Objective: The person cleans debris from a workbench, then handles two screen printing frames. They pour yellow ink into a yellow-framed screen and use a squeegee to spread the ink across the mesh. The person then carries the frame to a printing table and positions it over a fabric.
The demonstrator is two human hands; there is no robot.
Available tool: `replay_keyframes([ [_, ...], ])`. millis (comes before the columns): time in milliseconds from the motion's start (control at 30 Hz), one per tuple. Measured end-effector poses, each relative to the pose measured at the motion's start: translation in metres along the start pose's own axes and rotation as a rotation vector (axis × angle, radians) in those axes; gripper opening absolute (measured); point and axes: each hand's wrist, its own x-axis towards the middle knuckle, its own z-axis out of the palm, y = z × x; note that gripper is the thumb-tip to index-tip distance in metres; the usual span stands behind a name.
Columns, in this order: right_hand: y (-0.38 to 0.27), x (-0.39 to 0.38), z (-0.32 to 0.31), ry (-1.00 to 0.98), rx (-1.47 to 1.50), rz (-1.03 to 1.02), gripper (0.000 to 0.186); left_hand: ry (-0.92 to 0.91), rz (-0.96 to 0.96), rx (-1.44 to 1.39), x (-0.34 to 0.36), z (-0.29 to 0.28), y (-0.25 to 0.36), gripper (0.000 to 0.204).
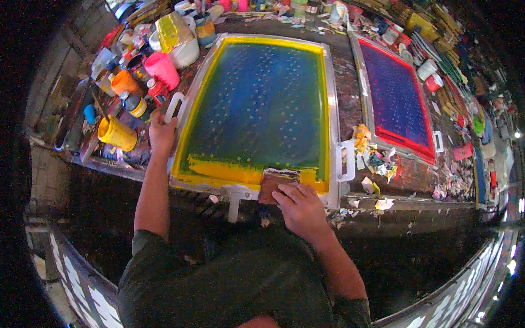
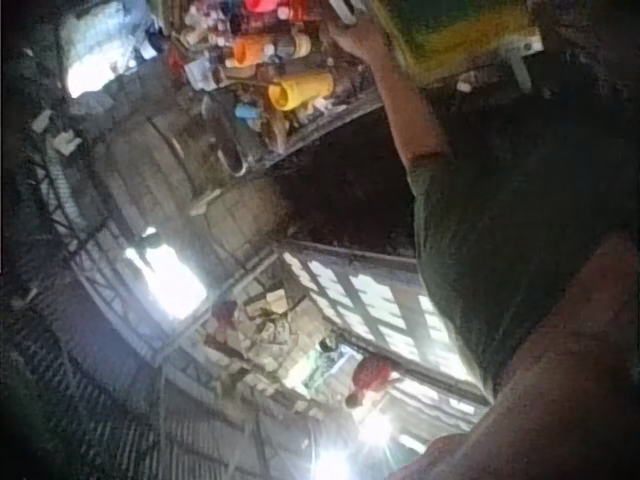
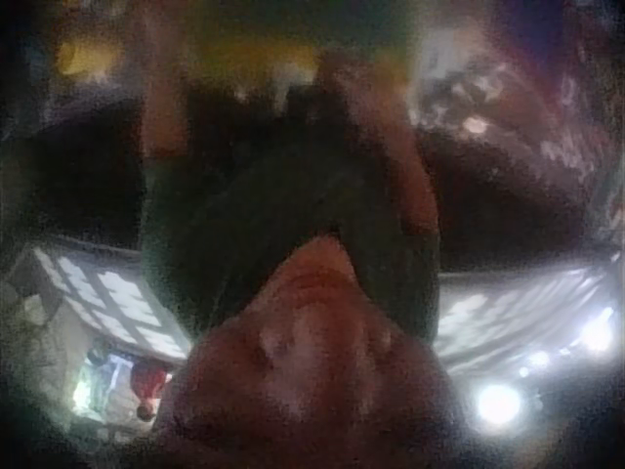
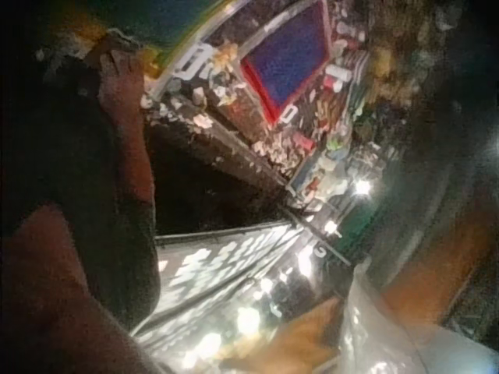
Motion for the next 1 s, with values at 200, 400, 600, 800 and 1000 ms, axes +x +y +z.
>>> replay_keyframes([
  [200, 0.017, -0.013, -0.021, 0.093, 0.047, 0.121, 0.043, -0.105, -0.091, 0.005, 0.006, 0.000, 0.010, 0.044],
  [400, 0.097, -0.035, -0.033, 0.484, -0.085, 0.756, 0.059, -0.162, -0.083, 0.002, 0.012, -0.003, 0.009, 0.034],
  [600, 0.116, -0.043, -0.013, 0.578, 0.801, 0.950, 0.067, -0.168, -0.067, -0.250, 0.013, 0.007, -0.006, 0.030],
  [800, 0.108, -0.048, -0.016, 0.677, 1.071, 0.839, 0.071, -0.227, -0.063, -0.366, 0.022, 0.008, -0.024, 0.026],
  [1000, 0.099, -0.075, -0.063, 0.670, 0.951, 0.687, 0.065, -0.323, -0.025, -0.309, 0.008, 0.003, 0.005, 0.038],
])
